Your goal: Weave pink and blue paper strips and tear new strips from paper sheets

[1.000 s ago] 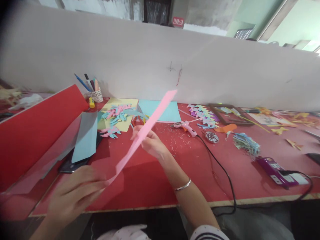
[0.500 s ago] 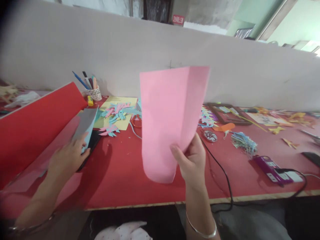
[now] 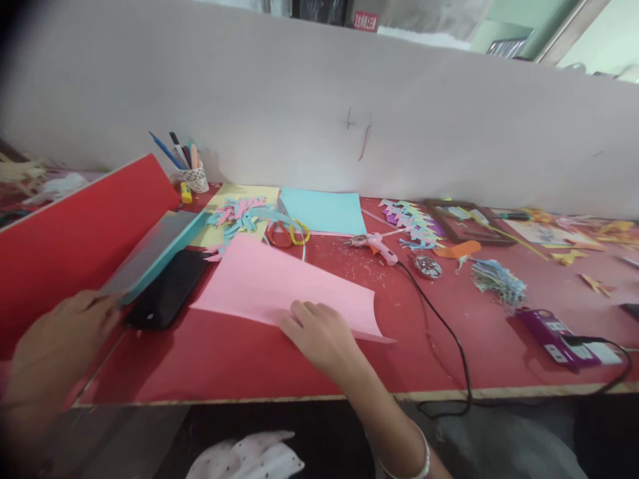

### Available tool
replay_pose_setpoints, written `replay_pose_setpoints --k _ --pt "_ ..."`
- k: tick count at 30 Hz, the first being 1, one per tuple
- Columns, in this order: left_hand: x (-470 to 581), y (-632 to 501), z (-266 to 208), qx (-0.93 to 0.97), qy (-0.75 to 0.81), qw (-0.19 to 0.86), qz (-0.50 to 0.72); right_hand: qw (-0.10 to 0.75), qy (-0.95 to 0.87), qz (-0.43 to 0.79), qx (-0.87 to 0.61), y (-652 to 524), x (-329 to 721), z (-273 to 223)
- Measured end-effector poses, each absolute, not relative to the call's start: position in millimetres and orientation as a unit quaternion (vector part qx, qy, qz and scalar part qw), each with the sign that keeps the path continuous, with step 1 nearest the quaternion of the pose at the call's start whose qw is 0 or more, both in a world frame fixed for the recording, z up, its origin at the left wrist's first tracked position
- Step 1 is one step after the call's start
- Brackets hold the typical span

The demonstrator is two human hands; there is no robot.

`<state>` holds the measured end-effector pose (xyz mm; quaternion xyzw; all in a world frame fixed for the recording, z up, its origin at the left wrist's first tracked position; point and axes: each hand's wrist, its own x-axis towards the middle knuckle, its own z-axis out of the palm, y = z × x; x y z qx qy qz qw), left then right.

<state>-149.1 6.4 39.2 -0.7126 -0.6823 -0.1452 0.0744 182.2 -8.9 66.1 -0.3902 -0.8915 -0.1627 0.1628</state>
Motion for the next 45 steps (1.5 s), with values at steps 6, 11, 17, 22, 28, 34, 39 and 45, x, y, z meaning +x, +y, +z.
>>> replay_pose_setpoints --k 6,11,17,22,28,34,39,45 --pt "-123 -4 35 -0.744 -0.626 0.180 -0.152 0.035 -0.915 -0.091 -0.392 -14 179 34" --pt "-52 -15 43 -0.877 -0.447 0.001 -0.179 -0.009 -0.916 -0.039 -0.399 -15 184 27" --pt "-5 -8 29 -0.889 -0.433 -0.125 -0.083 -0.019 -0.922 -0.006 -0.388 -9 179 29" --pt "-17 0 16 -0.871 -0.457 -0.154 -0.093 0.032 -0.891 -0.027 -0.453 -7 182 24" --pt "-44 0 5 -0.826 -0.498 -0.230 -0.127 0.115 -0.834 -0.036 -0.538 -13 226 13" --pt "-61 1 5 -0.813 -0.523 -0.228 -0.116 0.156 -0.782 -0.019 -0.603 -25 273 12" --pt "-60 0 7 -0.806 -0.529 -0.226 -0.144 0.206 -0.772 0.015 -0.601 -33 294 9" --pt "-70 -14 25 -0.776 -0.502 -0.278 -0.261 0.244 -0.762 0.061 -0.597 -32 297 24"
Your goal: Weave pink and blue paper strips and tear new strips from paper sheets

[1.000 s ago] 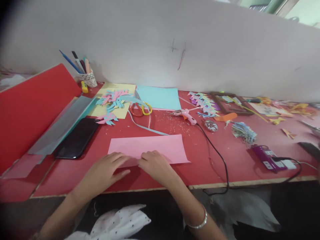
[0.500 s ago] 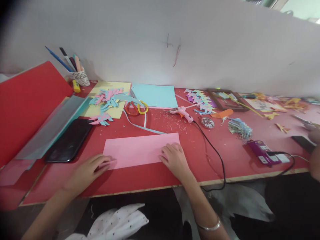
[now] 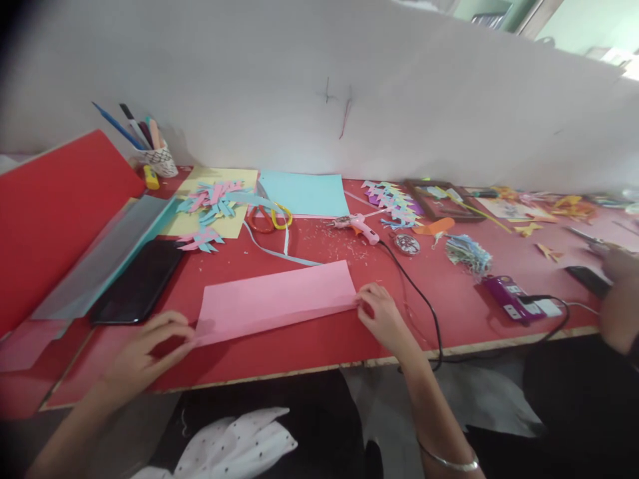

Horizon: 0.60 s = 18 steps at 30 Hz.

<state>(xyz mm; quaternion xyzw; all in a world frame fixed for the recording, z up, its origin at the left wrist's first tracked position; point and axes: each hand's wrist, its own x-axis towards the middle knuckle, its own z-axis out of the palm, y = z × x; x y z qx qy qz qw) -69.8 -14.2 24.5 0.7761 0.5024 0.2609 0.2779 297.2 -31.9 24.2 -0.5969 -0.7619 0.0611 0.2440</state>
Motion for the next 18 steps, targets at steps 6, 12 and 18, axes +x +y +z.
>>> replay_pose_setpoints --k 6,12,18 --pt "-84 -44 42 0.746 0.434 0.420 0.281 0.384 -0.709 0.101 -0.582 -11 285 52" --pt "-62 -34 44 0.778 0.463 0.315 0.283 0.428 -0.742 0.190 -0.480 41 266 65" --pt "-32 -20 26 0.775 0.475 0.338 0.243 0.386 -0.720 0.396 -0.420 85 241 66"
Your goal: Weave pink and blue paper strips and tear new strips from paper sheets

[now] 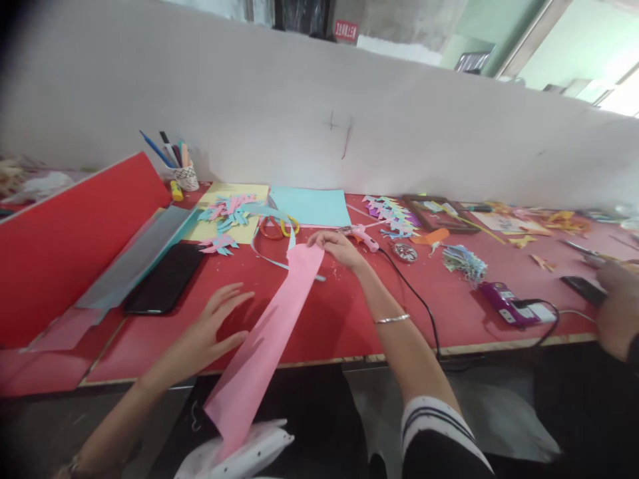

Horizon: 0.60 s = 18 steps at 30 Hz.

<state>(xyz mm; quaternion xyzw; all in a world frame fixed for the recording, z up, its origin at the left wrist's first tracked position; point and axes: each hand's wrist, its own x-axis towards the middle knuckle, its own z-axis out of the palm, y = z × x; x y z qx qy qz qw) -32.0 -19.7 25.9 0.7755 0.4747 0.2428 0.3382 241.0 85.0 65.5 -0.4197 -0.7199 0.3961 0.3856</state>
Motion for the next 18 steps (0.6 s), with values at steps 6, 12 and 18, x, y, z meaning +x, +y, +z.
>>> replay_pose_setpoints --k 6,12,18 --pt "-9 8 23 0.576 0.505 0.533 0.358 0.402 -0.658 0.520 -0.367 100 205 78" --pt "5 26 38 0.430 0.445 0.656 0.431 0.405 -0.669 0.528 -0.332 101 174 100" --pt "-21 29 50 0.344 0.526 0.571 0.528 0.293 -0.745 0.282 -0.529 89 174 77"
